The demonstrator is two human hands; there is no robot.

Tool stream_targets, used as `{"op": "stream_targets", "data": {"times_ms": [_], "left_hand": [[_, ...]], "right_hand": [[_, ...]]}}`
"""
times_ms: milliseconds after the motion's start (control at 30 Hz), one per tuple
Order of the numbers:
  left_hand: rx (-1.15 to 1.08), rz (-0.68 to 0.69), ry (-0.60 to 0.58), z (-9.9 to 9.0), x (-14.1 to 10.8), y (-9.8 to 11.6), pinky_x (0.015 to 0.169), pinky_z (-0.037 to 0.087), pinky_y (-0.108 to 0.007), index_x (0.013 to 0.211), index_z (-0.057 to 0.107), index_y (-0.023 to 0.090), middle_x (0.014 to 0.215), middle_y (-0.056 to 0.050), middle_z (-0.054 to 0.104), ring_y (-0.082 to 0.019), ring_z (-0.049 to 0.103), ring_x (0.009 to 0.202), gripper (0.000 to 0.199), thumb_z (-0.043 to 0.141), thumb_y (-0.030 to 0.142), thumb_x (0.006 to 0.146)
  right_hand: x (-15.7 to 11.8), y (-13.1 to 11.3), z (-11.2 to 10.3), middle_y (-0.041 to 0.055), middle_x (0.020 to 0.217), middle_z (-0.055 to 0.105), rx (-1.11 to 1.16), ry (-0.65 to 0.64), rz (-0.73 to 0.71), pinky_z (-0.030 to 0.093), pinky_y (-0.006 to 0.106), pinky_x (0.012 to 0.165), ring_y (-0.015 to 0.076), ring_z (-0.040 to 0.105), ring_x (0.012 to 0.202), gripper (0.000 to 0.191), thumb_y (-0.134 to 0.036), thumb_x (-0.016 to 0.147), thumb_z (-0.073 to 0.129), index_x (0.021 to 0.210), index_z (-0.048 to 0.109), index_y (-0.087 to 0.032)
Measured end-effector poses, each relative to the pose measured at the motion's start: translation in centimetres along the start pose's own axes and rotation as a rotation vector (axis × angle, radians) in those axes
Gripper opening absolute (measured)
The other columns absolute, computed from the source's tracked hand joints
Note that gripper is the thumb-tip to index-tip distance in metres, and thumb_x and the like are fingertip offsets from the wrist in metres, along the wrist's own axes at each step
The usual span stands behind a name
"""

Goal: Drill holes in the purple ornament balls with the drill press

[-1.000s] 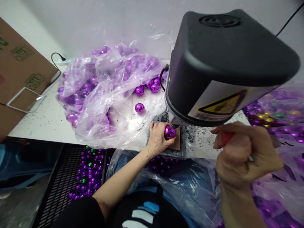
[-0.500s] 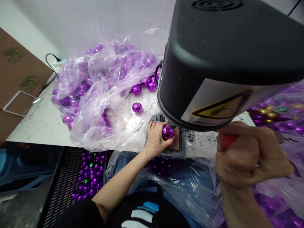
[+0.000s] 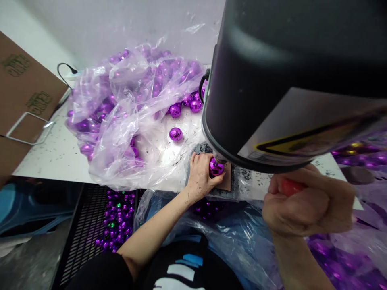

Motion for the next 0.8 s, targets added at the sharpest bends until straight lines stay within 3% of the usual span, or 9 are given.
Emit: {"op": "stream_targets", "data": {"times_ms": [233,433,667,800], "left_hand": [[-0.020,0.014,0.023,0.1,-0.1,0.0,0.108,0.039,-0.049,0.112,0.058,0.023,0.114,-0.007,0.066,-0.028,0.056,0.116,0.033,0.068,0.034,0.082],[-0.006,0.031,0.021,0.0,0.0,0.1,0.108,0.039,-0.049,0.113,0.057,0.024,0.115,-0.006,0.065,-0.028,0.056,0.116,0.035,0.069,0.035,0.082],[0.047,0.037,0.050,0.0,0.0,0.1,0.108,0.038,-0.047,0.116,0.055,0.023,0.113,-0.006,0.064,-0.028,0.057,0.114,0.040,0.070,0.034,0.081],[0.056,0.068,0.078,-0.2,0.0,0.3,0.109,0.037,-0.047,0.113,0.055,0.021,0.113,-0.007,0.064,-0.027,0.056,0.113,0.039,0.070,0.034,0.080]], "right_hand": [[-0.7,-0.6,1.0,-0.0027,0.054,0.047,0.005,0.192,0.018,0.031,0.025,0.039,0.0074,0.040,0.041,0.022,-0.024,0.082,0.044,0.081,0.066,-0.021],[-1.4,0.2,1.3,-0.0032,0.055,0.047,0.019,0.207,0.021,0.029,0.022,0.037,0.0082,0.042,0.042,0.023,-0.020,0.082,0.042,0.083,0.065,-0.022],[-3.2,2.1,1.2,-0.0010,0.056,0.054,0.001,0.127,-0.012,0.039,0.026,0.043,0.0115,0.051,0.047,0.023,-0.022,0.079,0.044,0.078,0.066,-0.019],[-0.8,0.2,-0.2,-0.0011,0.053,0.049,-0.052,0.052,0.037,0.037,0.025,0.043,0.0106,0.049,0.046,0.027,-0.029,0.084,0.044,0.079,0.068,-0.019]]}}
Point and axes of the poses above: each hand's wrist, its own x-axis towards the middle knuckle, its own z-axis out of the palm, y = z × x, the point moved 3 cm from there along x, towards the middle knuckle
